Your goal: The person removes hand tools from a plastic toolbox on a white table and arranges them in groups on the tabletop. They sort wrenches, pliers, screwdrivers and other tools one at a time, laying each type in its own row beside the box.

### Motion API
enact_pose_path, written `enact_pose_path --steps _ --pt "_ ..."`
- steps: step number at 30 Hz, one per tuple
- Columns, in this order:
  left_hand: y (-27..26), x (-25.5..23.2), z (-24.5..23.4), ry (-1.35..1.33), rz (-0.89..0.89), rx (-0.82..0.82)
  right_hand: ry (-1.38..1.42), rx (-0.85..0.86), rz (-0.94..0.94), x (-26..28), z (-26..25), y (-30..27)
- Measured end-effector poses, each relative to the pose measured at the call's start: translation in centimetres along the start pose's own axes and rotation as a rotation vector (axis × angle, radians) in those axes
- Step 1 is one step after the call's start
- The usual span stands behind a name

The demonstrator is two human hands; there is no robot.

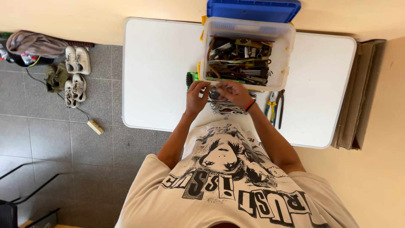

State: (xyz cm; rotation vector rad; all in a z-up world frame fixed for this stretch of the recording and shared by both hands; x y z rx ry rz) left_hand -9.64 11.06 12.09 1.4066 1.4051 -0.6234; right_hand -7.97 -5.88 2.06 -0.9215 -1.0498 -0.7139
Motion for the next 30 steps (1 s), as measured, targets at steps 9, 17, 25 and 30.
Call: enact_pose_path --steps 9,17,25,30 --pt "7.2 -2.0 8.7 0.218 0.232 0.337 -0.554 -0.414 -0.171 7.2 -13.8 0.3" --pt "8.4 7.5 16.8 0.539 0.148 0.654 -1.141 -0.308 -0.06 2.9 -17.0 4.0" --pt "6.7 11.4 22.3 0.56 0.03 0.892 -1.295 -0.012 0.363 -4.2 -19.2 6.3" --pt "4.8 14.2 23.7 0.682 -0.009 0.998 -1.35 0.002 0.465 -4.3 -18.4 5.2"
Point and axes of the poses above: each hand's wrist, its own y-axis towards the middle knuckle, its own z-axis out of the palm, x = y × z, the point moved 10 cm from there along y, towards the middle knuckle, and after that the axes turned 7 degrees about -x, right-handed, at the moved point
